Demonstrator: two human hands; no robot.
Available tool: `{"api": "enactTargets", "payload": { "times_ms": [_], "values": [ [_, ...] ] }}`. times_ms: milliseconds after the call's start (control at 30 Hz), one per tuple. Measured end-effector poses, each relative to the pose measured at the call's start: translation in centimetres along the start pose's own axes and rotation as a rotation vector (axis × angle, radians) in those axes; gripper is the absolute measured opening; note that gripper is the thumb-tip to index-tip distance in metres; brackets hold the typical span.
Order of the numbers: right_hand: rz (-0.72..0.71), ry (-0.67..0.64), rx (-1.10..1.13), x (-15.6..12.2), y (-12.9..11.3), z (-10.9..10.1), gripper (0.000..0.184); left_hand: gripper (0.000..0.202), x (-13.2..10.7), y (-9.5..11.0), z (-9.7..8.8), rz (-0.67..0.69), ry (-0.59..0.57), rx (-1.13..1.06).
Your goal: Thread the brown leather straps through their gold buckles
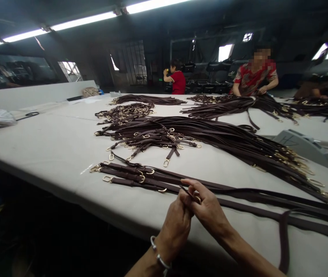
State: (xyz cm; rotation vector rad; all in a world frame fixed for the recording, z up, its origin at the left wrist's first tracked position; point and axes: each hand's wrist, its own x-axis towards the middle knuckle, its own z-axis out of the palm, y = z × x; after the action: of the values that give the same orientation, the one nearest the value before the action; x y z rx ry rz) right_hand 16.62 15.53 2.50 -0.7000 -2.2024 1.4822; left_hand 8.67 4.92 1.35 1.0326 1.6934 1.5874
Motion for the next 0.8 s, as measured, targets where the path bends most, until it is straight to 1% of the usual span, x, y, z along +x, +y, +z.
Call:
{"api": "enactTargets", "payload": {
  "times_ms": [33, 100, 133, 200, 300, 367, 400, 433, 500, 600, 700, 800],
  "values": [
    [-0.015, 0.018, 0.009, 0.1, -0.1, -0.1, 0.041, 0.030, -0.1, 0.1, 0.1, -0.017, -0.014, -0.025],
    [0.022, 0.033, 0.136, 0.5, -0.4, -0.4, 0.046, 0.037, -0.1, 0.2, 0.0, -0.083, -0.046, -0.094],
    [0.056, 0.049, 0.246, 0.8, -0.7, -0.8, 0.049, 0.041, -0.2, 0.1, 0.0, -0.131, -0.078, -0.135],
    [0.099, 0.082, 0.541, 1.4, -1.3, -1.5, 0.050, 0.046, -0.3, -0.2, -0.1, -0.252, -0.158, -0.240],
    [0.102, 0.118, 0.964, 2.2, -2.2, -2.6, 0.046, 0.044, -0.6, -0.6, 0.0, -0.407, -0.291, -0.417],
    [0.122, 0.094, 1.103, 2.5, -2.4, -3.2, 0.045, 0.039, -0.8, -0.6, 0.2, -0.474, -0.366, -0.478],
    [0.135, 0.078, 1.129, 2.5, -2.3, -3.4, 0.045, 0.036, -0.9, -0.5, 0.3, -0.495, -0.378, -0.494],
    [0.152, 0.058, 1.135, 2.4, -2.1, -3.7, 0.046, 0.033, -0.9, -0.4, 0.3, -0.504, -0.367, -0.494],
    [0.193, 0.025, 1.075, 1.9, -1.3, -4.2, 0.047, 0.029, -0.7, -0.3, 0.0, -0.483, -0.302, -0.437],
    [0.245, -0.005, 0.835, 0.8, 0.2, -5.0, 0.037, 0.028, -0.4, -0.3, -0.5, -0.384, -0.205, -0.258],
    [0.300, -0.042, 0.648, -0.3, 1.1, -5.4, 0.033, 0.025, -0.2, -0.5, -0.9, -0.331, -0.173, -0.135],
    [0.347, -0.027, 0.595, -1.1, 1.5, -5.2, 0.037, 0.022, 0.0, -0.5, -1.0, -0.345, -0.152, -0.091]
  ]
}}
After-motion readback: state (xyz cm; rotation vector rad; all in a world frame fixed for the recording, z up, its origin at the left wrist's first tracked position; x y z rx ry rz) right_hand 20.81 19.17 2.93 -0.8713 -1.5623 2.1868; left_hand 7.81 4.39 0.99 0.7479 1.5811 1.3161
